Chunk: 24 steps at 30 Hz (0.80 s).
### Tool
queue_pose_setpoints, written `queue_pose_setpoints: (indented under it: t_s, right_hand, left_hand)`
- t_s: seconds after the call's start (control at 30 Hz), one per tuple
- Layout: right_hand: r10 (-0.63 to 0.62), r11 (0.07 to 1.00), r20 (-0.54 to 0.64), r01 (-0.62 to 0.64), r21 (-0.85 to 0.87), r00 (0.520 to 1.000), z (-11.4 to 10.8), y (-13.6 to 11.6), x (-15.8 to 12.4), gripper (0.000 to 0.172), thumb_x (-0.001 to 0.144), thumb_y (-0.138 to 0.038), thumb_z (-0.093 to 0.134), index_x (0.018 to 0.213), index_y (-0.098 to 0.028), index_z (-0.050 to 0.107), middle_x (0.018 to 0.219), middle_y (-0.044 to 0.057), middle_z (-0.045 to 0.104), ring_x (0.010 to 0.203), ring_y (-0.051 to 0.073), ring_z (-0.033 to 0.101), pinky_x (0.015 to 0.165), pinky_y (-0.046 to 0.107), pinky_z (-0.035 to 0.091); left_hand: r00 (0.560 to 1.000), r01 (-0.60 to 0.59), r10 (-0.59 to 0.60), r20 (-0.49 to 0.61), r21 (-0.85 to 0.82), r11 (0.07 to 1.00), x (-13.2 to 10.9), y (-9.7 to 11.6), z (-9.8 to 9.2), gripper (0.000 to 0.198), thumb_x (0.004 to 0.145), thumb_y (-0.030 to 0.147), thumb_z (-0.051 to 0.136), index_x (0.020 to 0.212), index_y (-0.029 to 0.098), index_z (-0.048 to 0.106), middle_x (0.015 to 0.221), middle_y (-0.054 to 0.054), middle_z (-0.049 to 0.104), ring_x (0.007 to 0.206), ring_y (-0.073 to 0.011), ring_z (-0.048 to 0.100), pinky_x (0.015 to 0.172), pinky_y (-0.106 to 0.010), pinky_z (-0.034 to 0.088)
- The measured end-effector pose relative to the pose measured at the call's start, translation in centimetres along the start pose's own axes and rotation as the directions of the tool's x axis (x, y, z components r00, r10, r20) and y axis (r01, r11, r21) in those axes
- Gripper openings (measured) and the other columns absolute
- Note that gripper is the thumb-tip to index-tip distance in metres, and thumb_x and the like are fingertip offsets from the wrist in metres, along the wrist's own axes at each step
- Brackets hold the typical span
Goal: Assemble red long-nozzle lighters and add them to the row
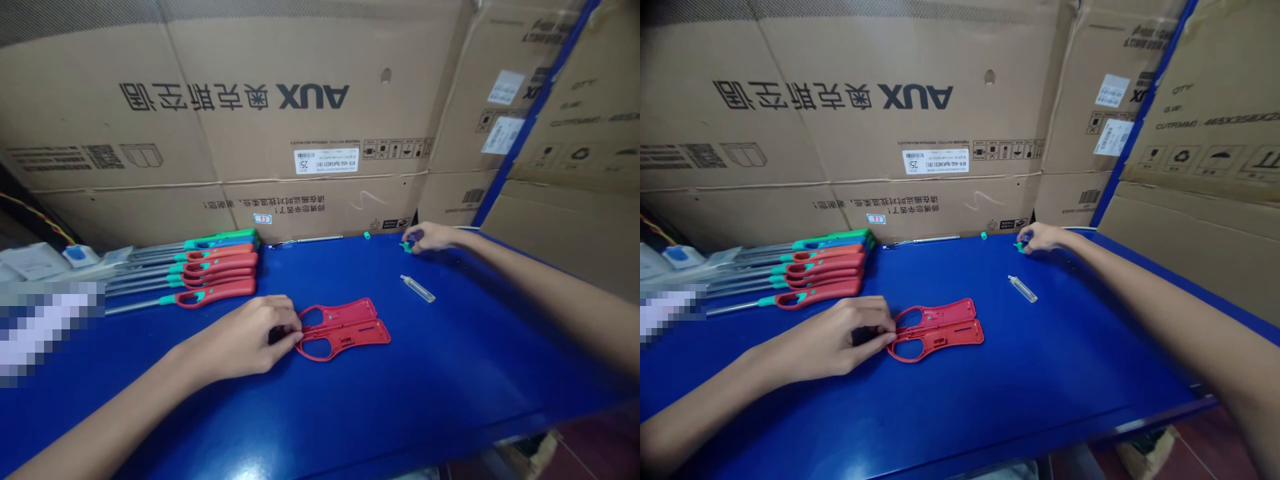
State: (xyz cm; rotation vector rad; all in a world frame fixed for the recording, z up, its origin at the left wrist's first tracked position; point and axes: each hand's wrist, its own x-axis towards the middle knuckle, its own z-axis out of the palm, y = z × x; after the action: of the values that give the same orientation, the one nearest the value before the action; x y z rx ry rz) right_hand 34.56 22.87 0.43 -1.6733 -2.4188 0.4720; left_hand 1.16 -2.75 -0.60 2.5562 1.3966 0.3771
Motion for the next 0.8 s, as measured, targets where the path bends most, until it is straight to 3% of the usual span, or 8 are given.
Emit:
queue_pose_setpoints:
  t_s: [0.1,0.23,0.43,0.53,0.67,0.8]
  right_hand:
    - [-0.102,0.994,0.127,0.097,0.042,0.987,0.4,-2.2,-0.2,0.02,0.062,-0.015,0.071,0.081,-0.018,0.068,0.062,-0.004,0.058,0.057,0.012,0.051,0.052,0.024,0.04]
    - [-0.278,0.957,0.163,0.259,0.129,0.947,0.8,-5.7,-1.2,0.012,0.056,-0.018,0.068,0.065,-0.019,0.059,0.057,-0.006,0.05,0.058,0.011,0.048,0.056,0.024,0.036]
    - [-0.451,0.868,0.173,0.385,0.314,0.876,1.7,-11.5,-6.3,0.017,0.066,-0.02,0.064,0.077,-0.02,0.051,0.064,-0.003,0.057,0.062,0.014,0.057,0.057,0.024,0.04]
    - [-0.591,0.753,0.057,0.525,0.398,0.805,3.0,-13.8,-9.3,0.016,0.073,-0.019,0.063,0.083,-0.019,0.05,0.067,-0.003,0.058,0.059,0.011,0.053,0.054,0.022,0.039]
    - [-0.759,0.599,-0.117,0.757,0.263,0.641,5.1,-15.1,-11.7,0.016,0.084,-0.032,0.065,0.086,-0.016,0.06,0.061,-0.005,0.054,0.052,0.008,0.041,0.051,0.02,0.034]
    - [-0.833,0.493,-0.269,0.869,0.037,0.484,6.9,-14.8,-12.5,0.026,0.093,-0.034,0.058,0.078,-0.014,0.065,0.061,0.0,0.057,0.052,0.008,0.044,0.051,0.022,0.032]
  left_hand:
    - [1.0,-0.006,0.006,-0.003,0.001,1.0,0.0,0.0,0.0,0.018,0.09,0.017,0.052,0.083,0.017,0.069,0.081,-0.003,0.064,0.076,-0.0149,0.059,0.068,-0.025,0.044]
    - [1.0,-0.008,0.008,0.003,-0.003,1.0,0.0,0.1,0.0,0.018,0.09,0.017,0.052,0.084,0.017,0.069,0.081,-0.003,0.064,0.076,-0.0149,0.059,0.069,-0.025,0.045]
    - [1.0,-0.011,0.011,-0.007,-0.004,1.0,-0.1,0.3,-0.1,0.017,0.089,0.018,0.054,0.082,0.016,0.07,0.079,-0.004,0.064,0.074,-0.0156,0.058,0.068,-0.027,0.046]
    - [0.99,-0.061,0.062,-0.124,0.009,0.998,-0.1,0.4,0.0,0.012,0.084,0.022,0.06,0.085,0.015,0.069,0.084,-0.006,0.065,0.08,-0.019,0.057,0.075,-0.033,0.047]
    - [0.928,-0.148,0.135,-0.347,-0.012,0.989,0.1,0.8,0.7,0.017,0.082,0.025,0.064,0.093,0.013,0.067,0.088,-0.008,0.067,0.083,-0.0201,0.056,0.078,-0.035,0.047]
    - [0.898,-0.196,0.154,-0.411,-0.06,0.979,0.3,1.4,1.5,0.012,0.089,0.023,0.06,0.091,0.013,0.067,0.084,-0.006,0.068,0.08,-0.0176,0.056,0.076,-0.033,0.046]
